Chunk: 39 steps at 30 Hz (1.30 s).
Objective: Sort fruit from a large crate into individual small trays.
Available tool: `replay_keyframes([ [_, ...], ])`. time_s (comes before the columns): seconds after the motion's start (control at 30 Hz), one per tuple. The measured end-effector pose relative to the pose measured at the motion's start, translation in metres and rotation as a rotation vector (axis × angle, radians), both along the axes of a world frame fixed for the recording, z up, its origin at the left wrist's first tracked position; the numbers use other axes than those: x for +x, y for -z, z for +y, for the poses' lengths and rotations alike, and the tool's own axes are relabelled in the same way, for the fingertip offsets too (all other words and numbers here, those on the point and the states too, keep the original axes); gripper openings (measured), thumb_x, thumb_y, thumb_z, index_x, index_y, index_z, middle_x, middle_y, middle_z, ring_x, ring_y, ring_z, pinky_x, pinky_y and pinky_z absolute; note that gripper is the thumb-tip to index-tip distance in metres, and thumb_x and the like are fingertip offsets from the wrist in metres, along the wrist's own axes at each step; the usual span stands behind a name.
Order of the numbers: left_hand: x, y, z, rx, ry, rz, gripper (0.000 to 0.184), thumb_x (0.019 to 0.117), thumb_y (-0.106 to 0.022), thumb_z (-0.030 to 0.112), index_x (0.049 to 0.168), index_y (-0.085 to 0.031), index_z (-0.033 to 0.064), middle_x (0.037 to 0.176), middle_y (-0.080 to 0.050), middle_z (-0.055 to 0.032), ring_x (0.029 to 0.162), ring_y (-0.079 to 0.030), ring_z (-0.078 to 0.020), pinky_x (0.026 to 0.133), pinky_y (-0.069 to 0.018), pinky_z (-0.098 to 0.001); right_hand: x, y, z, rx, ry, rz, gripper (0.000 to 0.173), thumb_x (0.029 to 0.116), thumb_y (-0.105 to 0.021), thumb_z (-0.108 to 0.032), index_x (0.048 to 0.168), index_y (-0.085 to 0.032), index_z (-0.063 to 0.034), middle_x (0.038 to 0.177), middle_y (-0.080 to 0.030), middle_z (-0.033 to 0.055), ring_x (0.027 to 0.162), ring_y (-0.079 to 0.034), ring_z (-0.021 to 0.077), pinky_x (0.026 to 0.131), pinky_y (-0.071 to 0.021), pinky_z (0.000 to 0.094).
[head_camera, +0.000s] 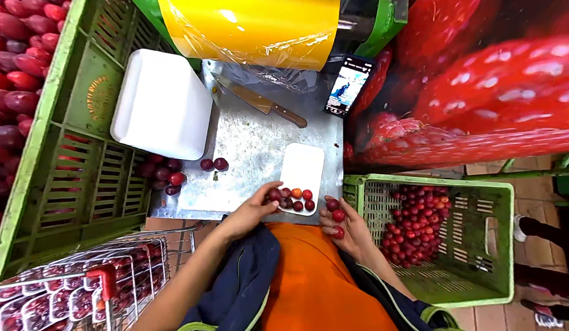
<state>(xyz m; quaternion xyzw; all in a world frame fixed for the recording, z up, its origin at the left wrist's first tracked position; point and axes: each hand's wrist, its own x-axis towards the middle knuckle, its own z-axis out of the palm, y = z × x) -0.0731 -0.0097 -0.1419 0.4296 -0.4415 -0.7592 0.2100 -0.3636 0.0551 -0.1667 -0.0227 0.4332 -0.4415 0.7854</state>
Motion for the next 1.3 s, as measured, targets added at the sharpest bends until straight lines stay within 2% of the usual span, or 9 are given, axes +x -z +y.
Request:
replay_keyframes([
  [0.1, 0.011, 0.016, -0.021, -0.224, -0.049, -0.275, 0.048, 0.1062, -0.053, 0.014, 0.153, -0.045, 0.0147, 0.139, -0.063, -0.0053, 0.119, -0.065, -0.0183, 0.103, -0.0539, -0.0415, 0.004, 0.002, 0.009, 0.000, -0.201, 0.210, 0.043, 0.1133, -0.024, -0.039, 0.140, -0.050, -0.0178, 0.093, -0.064, 0.0095, 0.060, -0.057, 0.0124, 0.050, -0.0479, 0.0239],
  [0.23, -0.002, 0.021, -0.058, -0.405, 0.136, -0.441, 0.043, 0.1028, -0.063, 0.019, 0.144, -0.055, 0.0119, 0.132, -0.067, -0.0082, 0.117, -0.067, -0.0183, 0.104, -0.0536, -0.0442, -0.002, -0.005, -0.010, -0.172, -0.472, 0.690, 0.037, 0.1102, -0.043, -0.030, 0.144, -0.046, -0.0165, 0.088, -0.062, 0.0073, 0.056, -0.054, 0.0138, 0.048, -0.0478, 0.0288],
  [0.33, -0.028, 0.024, -0.079, -0.608, 0.352, -0.450, 0.040, 0.0998, -0.067, 0.015, 0.139, -0.060, 0.0064, 0.132, -0.065, -0.0148, 0.121, -0.063, -0.0268, 0.108, -0.0494, -0.0497, -0.011, -0.006, -0.034, -0.377, -0.641, 1.139, 0.044, 0.1014, -0.065, -0.031, 0.137, -0.050, -0.0100, 0.099, -0.072, 0.0083, 0.075, -0.068, 0.0192, 0.066, -0.0584, 0.0415],
  [0.43, -0.055, 0.034, -0.094, -0.763, 0.488, -0.426, 0.029, 0.0982, -0.068, 0.012, 0.126, -0.068, 0.0058, 0.130, -0.063, -0.0143, 0.119, -0.063, -0.0277, 0.105, -0.0512, -0.0478, -0.011, 0.001, -0.065, -0.528, -0.713, 1.329, 0.043, 0.0969, -0.071, -0.036, 0.129, -0.060, -0.0111, 0.087, -0.069, 0.0072, 0.076, -0.068, 0.0220, 0.070, -0.0578, 0.0479],
  [0.53, -0.065, 0.042, -0.097, -0.811, 0.557, -0.395, 0.021, 0.0996, -0.066, 0.013, 0.119, -0.071, 0.0065, 0.124, -0.066, -0.0122, 0.114, -0.065, -0.0258, 0.104, -0.0521, -0.0460, -0.005, 0.005, -0.084, -0.579, -0.743, 1.362, 0.038, 0.0962, -0.072, -0.035, 0.127, -0.065, -0.0136, 0.089, -0.070, 0.0065, 0.078, -0.068, 0.0205, 0.075, -0.0574, 0.0471],
  [0.73, -0.043, 0.044, -0.080, -0.746, 0.476, -0.369, 0.032, 0.1008, -0.062, 0.006, 0.133, -0.064, 0.0080, 0.138, -0.062, -0.0095, 0.127, -0.061, -0.0222, 0.111, -0.0486, -0.0436, 0.001, 0.011, -0.097, -0.634, -0.841, 1.357, 0.041, 0.0987, -0.069, -0.032, 0.133, -0.062, -0.0096, 0.085, -0.066, 0.0064, 0.074, -0.063, 0.0209, 0.073, -0.0557, 0.0451],
  [1.03, -0.041, 0.056, -0.070, -0.771, 0.338, -0.249, 0.032, 0.0998, -0.058, -0.001, 0.129, -0.067, 0.0068, 0.136, -0.064, -0.0081, 0.128, -0.060, -0.0193, 0.112, -0.0486, -0.0409, -0.012, 0.002, -0.103, -0.701, -0.923, 1.383, 0.021, 0.0956, -0.073, -0.031, 0.098, -0.075, -0.0100, 0.091, -0.070, 0.0064, 0.086, -0.067, 0.0209, 0.080, -0.0554, 0.0470],
  [1.17, -0.039, 0.053, -0.070, -0.861, 0.344, -0.358, 0.033, 0.0988, -0.062, 0.004, 0.132, -0.066, 0.0093, 0.139, -0.062, -0.0089, 0.133, -0.056, -0.0255, 0.115, -0.0431, -0.0486, -0.009, -0.002, -0.102, -0.636, -0.911, 1.378, 0.033, 0.0950, -0.075, -0.032, 0.117, -0.066, -0.0087, 0.081, -0.065, 0.0063, 0.071, -0.062, 0.0213, 0.068, -0.0546, 0.0467],
  [1.3, -0.032, 0.050, -0.070, -0.921, 0.371, -0.555, 0.037, 0.0966, -0.069, 0.015, 0.133, -0.065, 0.0146, 0.131, -0.067, -0.0066, 0.124, -0.061, -0.0289, 0.107, -0.0428, -0.0595, -0.003, 0.001, -0.106, -0.636, -0.972, 1.371, 0.040, 0.0965, -0.072, -0.033, 0.130, -0.065, -0.0124, 0.090, -0.069, 0.0092, 0.079, -0.066, 0.0246, 0.078, -0.0564, 0.0503],
])
